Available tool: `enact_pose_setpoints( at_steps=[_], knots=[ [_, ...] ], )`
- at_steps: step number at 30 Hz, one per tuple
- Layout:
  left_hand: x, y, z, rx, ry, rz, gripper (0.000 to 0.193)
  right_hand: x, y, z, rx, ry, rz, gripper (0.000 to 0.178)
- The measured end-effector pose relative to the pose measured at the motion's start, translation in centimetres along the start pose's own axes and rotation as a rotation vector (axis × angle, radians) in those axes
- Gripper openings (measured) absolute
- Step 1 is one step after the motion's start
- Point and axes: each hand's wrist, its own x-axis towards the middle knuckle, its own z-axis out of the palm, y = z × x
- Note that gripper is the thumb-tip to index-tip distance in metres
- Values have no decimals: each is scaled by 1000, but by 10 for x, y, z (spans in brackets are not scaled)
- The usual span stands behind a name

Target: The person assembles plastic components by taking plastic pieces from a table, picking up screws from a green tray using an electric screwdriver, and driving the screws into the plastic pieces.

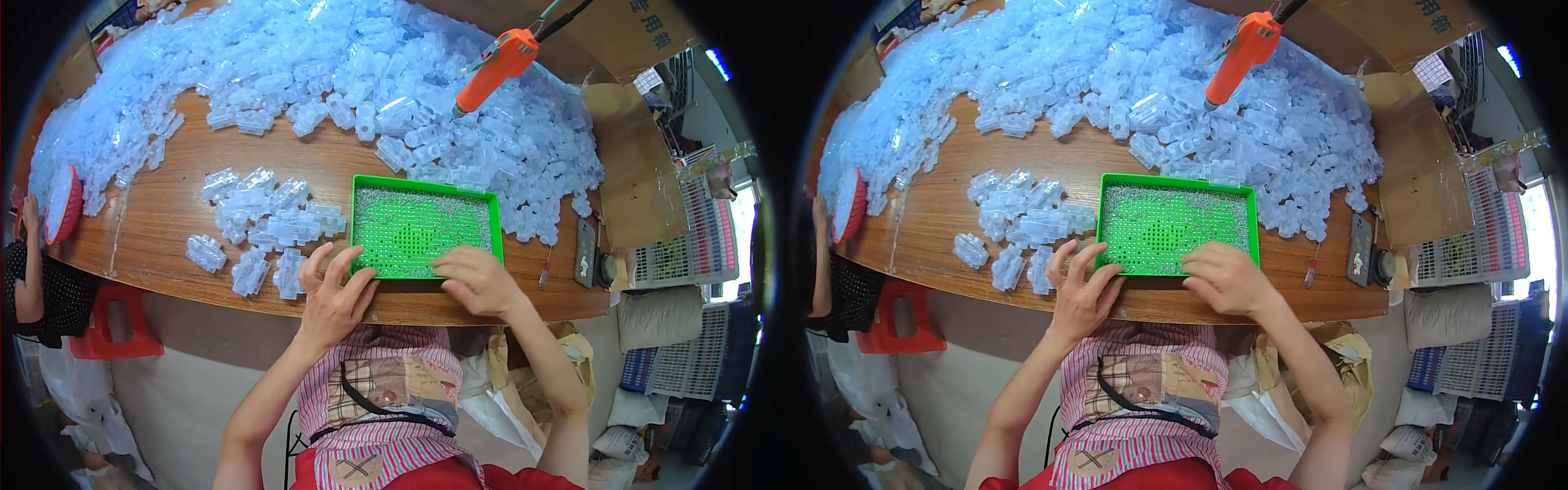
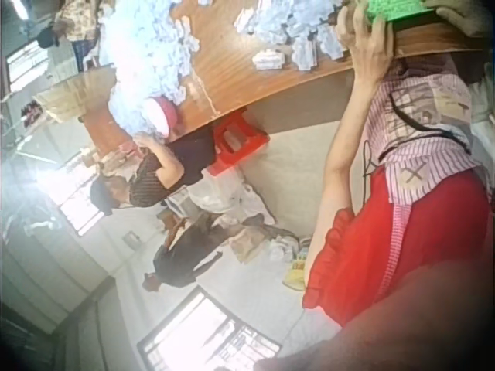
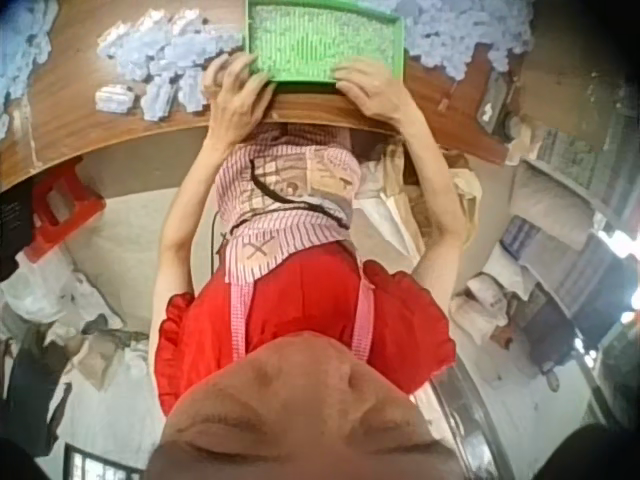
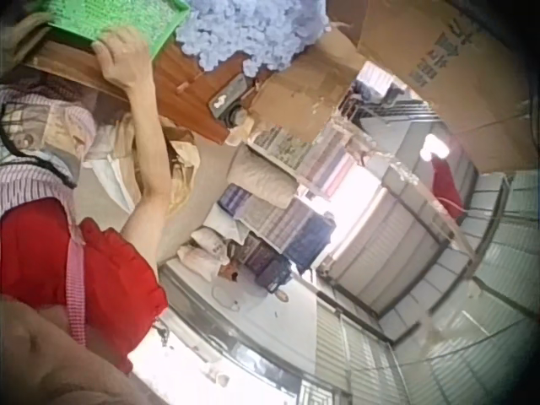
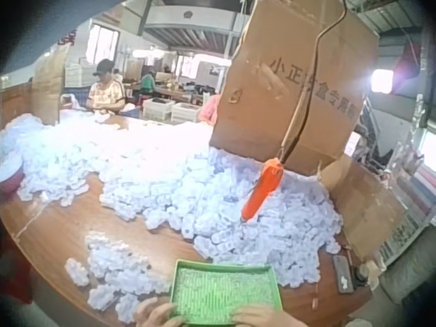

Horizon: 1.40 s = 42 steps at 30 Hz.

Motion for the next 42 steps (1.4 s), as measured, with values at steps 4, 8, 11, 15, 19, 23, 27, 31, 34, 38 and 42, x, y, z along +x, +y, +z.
enact_pose_setpoints(
  at_steps=[4, 8, 11, 15, 19, 23, 27, 31, 34, 38, 42],
  knots=[
    [0, -3, 4, 8, 2, 11, 20, 10, 3, -7, -1, 47, 80, 26],
    [0, -3, 6, 22, 0, 9, 22, 20, -15, 19, 161, 45, -14, 34],
    [-2, -2, 4, 3, -8, -8, 26, 3, 9, -4, 181, 3, 133, 38],
    [-1, 0, 4, 18, -15, -5, 26, 21, -7, 0, 260, 85, 83, 49],
    [4, -2, 9, 36, -35, 6, 22, 34, -24, 26, 299, -10, 115, 63],
    [-1, -4, 2, 58, 10, 0, 28, 13, -3, 10, 63, 30, 148, 49],
    [3, 1, 0, 42, 60, 39, 34, 17, -19, 6, 117, 196, 142, 51],
    [13, 2, -33, -98, 121, -89, 41, 12, -24, 17, -76, 117, 183, 46],
    [41, -19, -74, 212, 29, -197, 47, -4, -23, 7, -126, 212, 351, 43],
    [68, -48, -97, 205, -194, -265, 59, -3, -41, -9, -44, 408, 342, 40],
    [73, -63, -99, 262, -333, -149, 55, 24, -111, -36, 457, 706, 280, 55]
  ],
)
